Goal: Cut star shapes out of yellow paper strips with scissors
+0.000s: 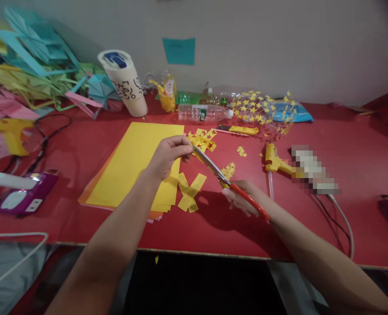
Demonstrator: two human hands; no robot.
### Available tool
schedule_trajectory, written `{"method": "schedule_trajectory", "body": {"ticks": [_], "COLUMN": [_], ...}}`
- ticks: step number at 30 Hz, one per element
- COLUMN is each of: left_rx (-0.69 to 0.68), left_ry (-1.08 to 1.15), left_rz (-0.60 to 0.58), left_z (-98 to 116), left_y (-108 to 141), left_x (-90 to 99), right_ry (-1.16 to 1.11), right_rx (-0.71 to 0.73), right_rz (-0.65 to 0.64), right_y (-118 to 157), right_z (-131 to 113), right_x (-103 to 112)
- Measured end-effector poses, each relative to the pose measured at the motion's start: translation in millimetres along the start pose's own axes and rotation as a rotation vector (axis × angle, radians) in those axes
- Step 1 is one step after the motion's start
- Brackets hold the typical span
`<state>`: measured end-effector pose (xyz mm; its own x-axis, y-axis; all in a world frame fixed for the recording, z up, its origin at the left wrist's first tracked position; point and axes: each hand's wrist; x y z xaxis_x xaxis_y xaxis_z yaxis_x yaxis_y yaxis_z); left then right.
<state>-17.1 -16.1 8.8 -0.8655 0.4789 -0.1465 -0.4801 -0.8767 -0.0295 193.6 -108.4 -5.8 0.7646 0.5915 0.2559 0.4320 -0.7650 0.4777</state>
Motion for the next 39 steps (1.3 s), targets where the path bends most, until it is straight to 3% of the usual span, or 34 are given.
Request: {"method": "schedule_trajectory", "body": {"ticks": [15,20,27,39], "left_rx": [-0.018,-0.111,-0.294,-0.158], "left_ry": [-0.034,-0.118,-0.284,0.060], "left_rz": [0.004,0.010,0.123,-0.034], "left_z": [-2,-5,-6,-6], "left_y": [0,1,2,2], "left_x": [-0.8,-4.9,-14.0,-12.2], "right_ry": [-0.006,-0.054,-0.074,-0.061], "right_rx": [0.026,0.019,0.054,0.208], "right_rz": [-0.011,0.009,-0.009,-0.133], "right_y": [0,1,2,1], "right_z": [-3,-8,-6,4], "right_x": [1,-1,-1,4]}}
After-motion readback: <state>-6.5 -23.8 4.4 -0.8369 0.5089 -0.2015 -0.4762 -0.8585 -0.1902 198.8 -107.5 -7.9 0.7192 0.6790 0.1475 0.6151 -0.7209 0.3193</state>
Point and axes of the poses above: each hand's wrist, its own y-axis away from the middle knuckle, its own x-axis out of the back of the hand, z = x × y, and after that the axes turned 11 degrees about -z, right-handed
